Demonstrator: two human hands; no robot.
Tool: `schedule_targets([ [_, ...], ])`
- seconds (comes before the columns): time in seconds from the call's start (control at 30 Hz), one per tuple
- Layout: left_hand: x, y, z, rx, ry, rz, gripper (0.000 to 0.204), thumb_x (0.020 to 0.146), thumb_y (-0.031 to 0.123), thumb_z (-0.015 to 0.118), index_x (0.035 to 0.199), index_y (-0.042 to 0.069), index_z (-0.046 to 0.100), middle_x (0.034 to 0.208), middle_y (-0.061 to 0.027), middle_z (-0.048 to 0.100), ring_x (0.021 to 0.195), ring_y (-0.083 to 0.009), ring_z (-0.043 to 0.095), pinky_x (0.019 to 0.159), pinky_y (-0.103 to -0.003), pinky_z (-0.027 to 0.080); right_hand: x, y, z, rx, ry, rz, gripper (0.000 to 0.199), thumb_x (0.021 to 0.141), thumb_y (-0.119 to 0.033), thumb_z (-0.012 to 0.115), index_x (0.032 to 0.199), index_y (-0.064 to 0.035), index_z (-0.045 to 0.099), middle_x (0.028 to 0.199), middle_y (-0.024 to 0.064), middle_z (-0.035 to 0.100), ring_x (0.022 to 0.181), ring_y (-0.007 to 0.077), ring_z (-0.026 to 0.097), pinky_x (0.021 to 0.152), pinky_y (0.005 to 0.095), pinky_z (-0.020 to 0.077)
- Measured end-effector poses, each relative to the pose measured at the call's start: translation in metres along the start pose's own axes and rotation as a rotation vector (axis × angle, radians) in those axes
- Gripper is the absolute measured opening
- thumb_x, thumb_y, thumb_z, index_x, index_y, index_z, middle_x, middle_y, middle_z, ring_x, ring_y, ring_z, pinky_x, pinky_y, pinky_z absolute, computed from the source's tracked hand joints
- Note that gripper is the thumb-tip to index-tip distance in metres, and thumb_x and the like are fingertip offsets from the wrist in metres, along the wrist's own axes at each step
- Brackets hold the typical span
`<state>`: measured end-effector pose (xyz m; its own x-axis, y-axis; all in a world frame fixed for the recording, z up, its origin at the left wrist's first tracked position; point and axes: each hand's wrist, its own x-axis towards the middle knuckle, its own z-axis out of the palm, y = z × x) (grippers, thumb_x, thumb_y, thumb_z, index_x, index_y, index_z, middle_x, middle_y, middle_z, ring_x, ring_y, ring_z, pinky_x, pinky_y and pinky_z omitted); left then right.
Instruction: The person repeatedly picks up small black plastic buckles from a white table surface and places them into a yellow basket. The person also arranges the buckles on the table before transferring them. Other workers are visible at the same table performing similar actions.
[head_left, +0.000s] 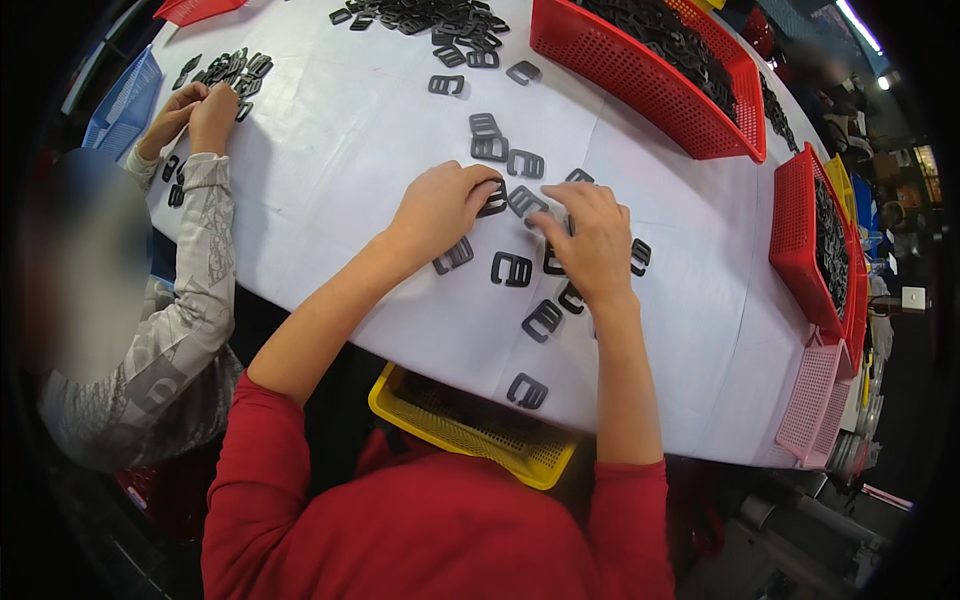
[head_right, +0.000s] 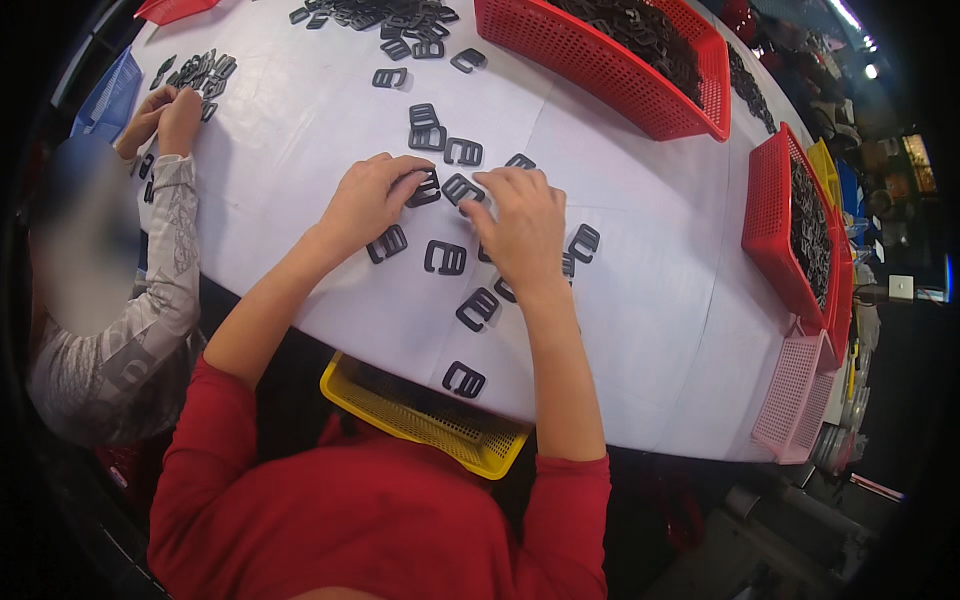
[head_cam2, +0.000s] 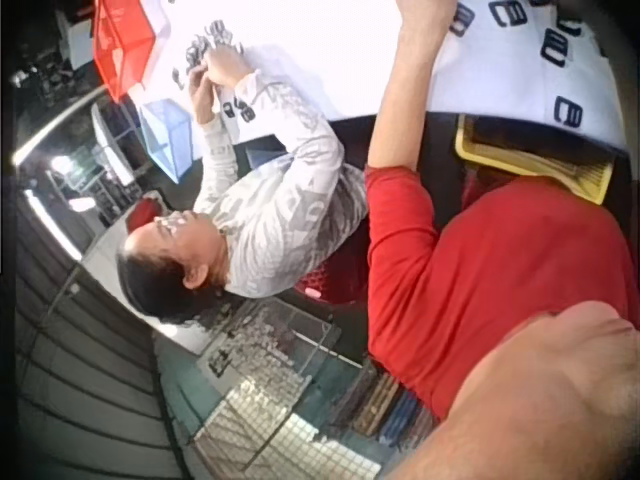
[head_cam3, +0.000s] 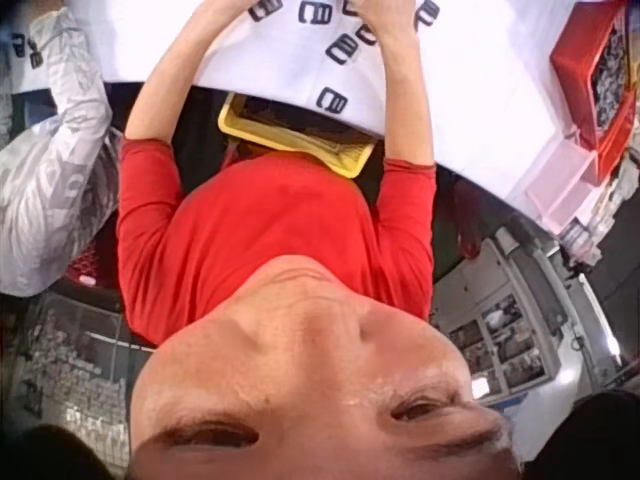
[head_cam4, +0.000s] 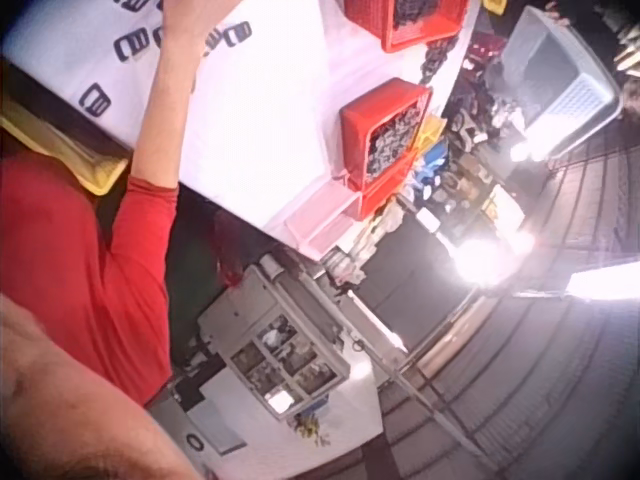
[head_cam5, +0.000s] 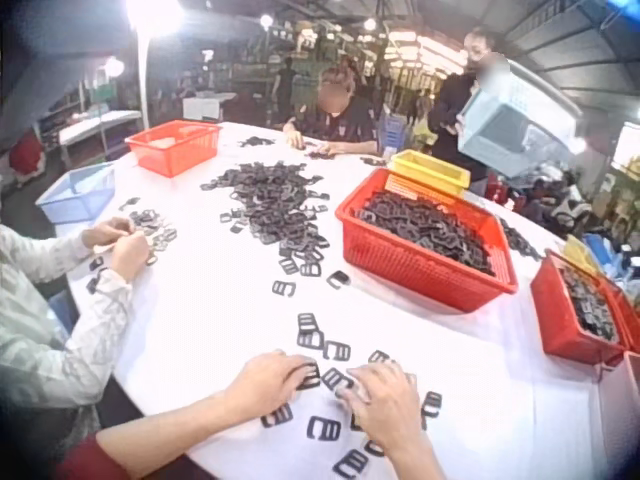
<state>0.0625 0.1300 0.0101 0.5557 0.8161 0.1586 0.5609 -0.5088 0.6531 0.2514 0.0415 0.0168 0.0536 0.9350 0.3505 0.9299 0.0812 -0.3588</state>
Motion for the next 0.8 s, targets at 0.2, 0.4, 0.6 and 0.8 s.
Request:
schedule_targets([
  [0.2,0.009,-0.018,0.004,0.198,0.222,0.153,0.016,0.087,0.018,0.067,0.098,0.008,0.074,0.089,-0.0042,0.069,0.086,-0.0251,0.061,0.079,-0.038,0.048,-0.004,-0.01,0.014,-0.122,-0.014,-0.107,0.017,0.086,-0.02,0.069,0.101,-0.0113,0.071,0.093,0.0023,0.069,0.094,0.0225,0.061,0.085,0.0399,0.0416],
  [0.4,0.028,-0.029,0.008,0.255,0.228,0.26,0.025,0.086,0.019,0.068,0.11,0.01,0.069,0.105,-0.0023,0.066,0.099,-0.0232,0.058,0.086,-0.038,0.046,0.022,-0.003,-0.005,-0.038,-0.152,0.132,0.016,0.088,-0.02,0.066,0.1,-0.0116,0.073,0.095,0.0027,0.071,0.096,0.0229,0.062,0.082,0.0405,0.0435],
  [0.6,0.04,-0.035,0.008,0.291,0.103,0.311,0.023,0.087,0.021,0.068,0.106,0.01,0.07,0.103,-0.0033,0.066,0.099,-0.0234,0.057,0.086,-0.038,0.046,0.047,0.013,0.031,-0.014,-0.016,-0.075,0.018,0.084,-0.027,0.07,0.096,-0.014,0.075,0.103,-0.0026,0.069,0.105,0.0206,0.057,0.082,0.0385,0.0434],
  [0.8,0.043,-0.036,-0.003,0.164,0.236,0.225,0.014,0.088,0.018,0.067,0.086,0.005,0.071,0.088,-0.0049,0.068,0.085,-0.0241,0.062,0.074,-0.037,0.05,0.093,0.021,0.043,0.009,0.0,-0.026,0.021,0.088,-0.019,0.064,0.107,-0.0128,0.07,0.113,-0.0004,0.066,0.111,0.0214,0.057,0.088,0.046,0.0436],
])
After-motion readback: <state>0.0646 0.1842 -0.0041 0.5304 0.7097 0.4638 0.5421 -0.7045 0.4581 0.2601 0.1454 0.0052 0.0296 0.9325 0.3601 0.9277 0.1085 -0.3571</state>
